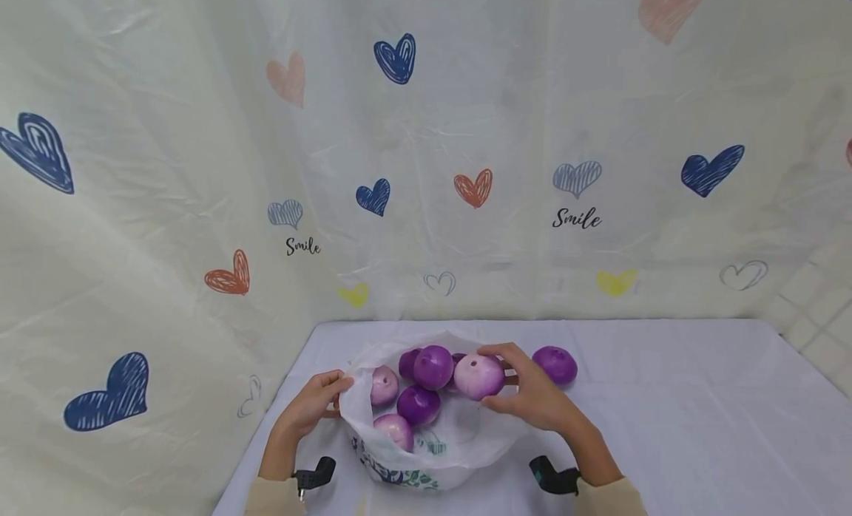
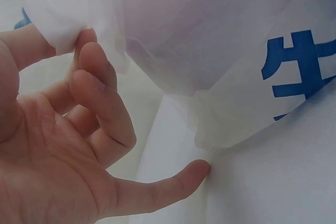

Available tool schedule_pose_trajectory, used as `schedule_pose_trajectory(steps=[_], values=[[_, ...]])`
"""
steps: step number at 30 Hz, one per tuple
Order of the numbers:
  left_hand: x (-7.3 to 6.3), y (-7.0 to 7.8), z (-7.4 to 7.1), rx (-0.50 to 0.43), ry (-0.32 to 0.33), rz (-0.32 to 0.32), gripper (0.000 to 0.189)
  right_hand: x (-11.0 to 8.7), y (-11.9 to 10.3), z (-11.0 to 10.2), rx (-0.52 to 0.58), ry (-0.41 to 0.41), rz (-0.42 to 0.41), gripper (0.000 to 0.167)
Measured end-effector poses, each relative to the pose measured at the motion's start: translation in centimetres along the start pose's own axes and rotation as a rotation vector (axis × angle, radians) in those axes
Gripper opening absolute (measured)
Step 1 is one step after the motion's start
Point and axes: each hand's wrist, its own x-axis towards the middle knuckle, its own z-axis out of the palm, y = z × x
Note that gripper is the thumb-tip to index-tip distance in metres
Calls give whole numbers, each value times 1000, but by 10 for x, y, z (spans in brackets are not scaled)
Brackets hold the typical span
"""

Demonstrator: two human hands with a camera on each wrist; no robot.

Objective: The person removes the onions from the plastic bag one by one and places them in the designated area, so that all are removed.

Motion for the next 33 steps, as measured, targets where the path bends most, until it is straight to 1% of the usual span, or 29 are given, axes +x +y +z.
schedule_pose_trajectory(steps=[5, 10, 18, 24, 33], values=[[-1, -1, 0, 3, 5, -3, 28, -2, 0, -8, -35, 36, 37, 67], [-1, -2, 0, 5, 3, 3, 28, -6, 1, -19, -70, 90, 59, 69], [0, -2, 0, 10, 0, 7, 28, -13, 3, -34, -36, 146, 117, 73], [0, -2, 0, 19, -5, -2, 28, -17, 8, -45, -79, 186, 159, 74], [-1, -2, -1, 34, -13, 1, 29, -26, 17, -65, -144, 248, 234, 77]])
